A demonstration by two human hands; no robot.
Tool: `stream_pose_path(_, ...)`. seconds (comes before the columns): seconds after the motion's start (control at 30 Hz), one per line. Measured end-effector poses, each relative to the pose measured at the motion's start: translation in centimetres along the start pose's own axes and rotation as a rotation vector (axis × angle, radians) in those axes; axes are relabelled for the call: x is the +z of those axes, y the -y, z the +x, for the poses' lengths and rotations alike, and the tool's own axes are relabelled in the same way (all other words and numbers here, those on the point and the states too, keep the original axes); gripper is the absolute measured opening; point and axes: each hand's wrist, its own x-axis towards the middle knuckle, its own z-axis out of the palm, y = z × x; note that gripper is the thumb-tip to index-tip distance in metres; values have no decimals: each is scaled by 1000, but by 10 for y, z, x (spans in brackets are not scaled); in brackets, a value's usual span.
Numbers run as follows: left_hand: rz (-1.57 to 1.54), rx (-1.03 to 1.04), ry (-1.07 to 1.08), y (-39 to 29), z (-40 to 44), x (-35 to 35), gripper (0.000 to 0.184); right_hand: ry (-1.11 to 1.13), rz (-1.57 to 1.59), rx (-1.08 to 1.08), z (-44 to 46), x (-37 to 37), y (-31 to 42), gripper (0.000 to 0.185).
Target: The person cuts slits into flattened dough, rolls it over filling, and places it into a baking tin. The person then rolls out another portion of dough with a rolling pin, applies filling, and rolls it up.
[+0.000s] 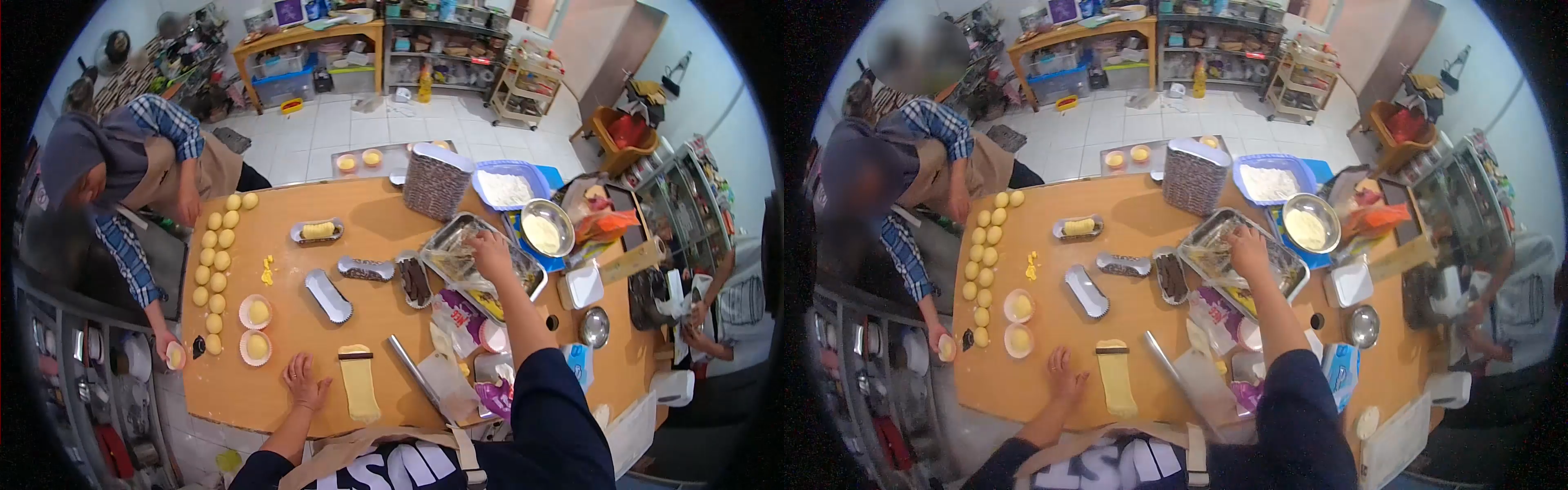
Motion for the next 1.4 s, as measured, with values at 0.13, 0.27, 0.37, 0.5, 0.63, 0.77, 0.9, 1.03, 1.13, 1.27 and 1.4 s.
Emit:
stream_pose_path(0.13,-12,-8,20,-6,1,-7,76,91,-201,-216,37,27,-8,23)
stream_pose_path(0.27,-15,4,-4,-12,3,-13,76,248,-279,-373,52,15,-7,20)
stream_pose_path(0.37,16,8,20,-11,4,-14,77,233,-147,-438,51,19,-22,16)
stream_pose_path(0.5,26,28,1,-12,5,-13,78,336,-150,-261,50,4,-12,16)
stream_pose_path(0.63,26,14,36,-13,6,-16,79,344,-229,-316,78,36,-14,15)
stream_pose_path(0.77,17,10,38,-11,5,-15,79,391,-342,-492,97,41,0,18)
stream_pose_path(0.9,27,-2,64,-14,6,-20,78,475,-570,-480,108,52,15,20)
stream_pose_path(1.03,13,4,72,-18,9,-26,77,413,-588,-548,106,57,16,26)
stream_pose_path(1.13,12,13,61,-18,9,-26,76,413,-543,-542,102,40,23,25)
stream_pose_path(1.27,31,7,48,-17,9,-23,76,333,-496,-553,99,51,11,23)
stream_pose_path(1.4,75,-5,67,-17,8,-22,76,314,-558,-598,100,54,7,17)
